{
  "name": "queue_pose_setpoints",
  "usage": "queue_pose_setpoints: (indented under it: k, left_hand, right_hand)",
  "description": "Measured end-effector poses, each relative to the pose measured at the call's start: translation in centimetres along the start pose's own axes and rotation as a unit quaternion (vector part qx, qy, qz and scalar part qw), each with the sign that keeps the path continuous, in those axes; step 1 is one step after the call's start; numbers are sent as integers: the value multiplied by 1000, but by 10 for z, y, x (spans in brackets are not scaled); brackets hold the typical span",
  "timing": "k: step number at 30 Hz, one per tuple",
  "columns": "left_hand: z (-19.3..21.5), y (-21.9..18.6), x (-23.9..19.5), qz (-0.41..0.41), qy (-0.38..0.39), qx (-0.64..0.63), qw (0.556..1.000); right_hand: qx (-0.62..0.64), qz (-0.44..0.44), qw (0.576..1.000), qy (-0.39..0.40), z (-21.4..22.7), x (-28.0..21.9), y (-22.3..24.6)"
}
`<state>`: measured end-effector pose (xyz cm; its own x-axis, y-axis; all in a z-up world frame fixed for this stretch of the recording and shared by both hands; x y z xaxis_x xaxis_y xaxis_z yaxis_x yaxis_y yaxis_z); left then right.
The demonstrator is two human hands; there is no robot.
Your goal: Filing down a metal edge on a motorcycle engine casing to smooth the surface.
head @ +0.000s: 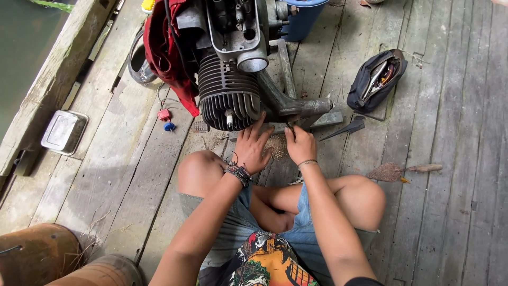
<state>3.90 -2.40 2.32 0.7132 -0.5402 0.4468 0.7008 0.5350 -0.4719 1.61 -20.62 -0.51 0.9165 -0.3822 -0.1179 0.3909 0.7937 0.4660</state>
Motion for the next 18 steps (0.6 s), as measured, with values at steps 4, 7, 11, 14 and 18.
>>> queue_pose_setpoints:
  k: [4,7,11,14,18]
  left_hand:
    - [-1,-3,-2,3,-4,-21,1000]
    - [-6,0,-1,0,-13,-11,1000]
    - [-2,-1,-3,6,-14,-18,1000]
    - [-3,-5,-5,-3,-5,-11,1000]
    - [-4,-4,-4,3,-7,-7,1000]
  right_hand:
    - [51,-37,998,-15,-4,-16,-15]
    - [52,-46,997,-45,-8,-20,-3]
    - [69,-28,997,4,-32,-6,-17]
    - [86,-17,995,54,-14,-9,-30]
    - [15,-42,997,68,7,-22,-51]
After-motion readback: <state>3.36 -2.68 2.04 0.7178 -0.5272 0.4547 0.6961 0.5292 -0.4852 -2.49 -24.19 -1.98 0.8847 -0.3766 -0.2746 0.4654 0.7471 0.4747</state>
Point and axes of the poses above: each hand's wrist, its own x-axis towards the middle knuckle, its own z-axis out of the back of the hand, y = z × x, the point moved 5 cm from there along x, towards the middle knuckle, and after that the axes turned 14 degrees about -x, right-handed, at the moved point
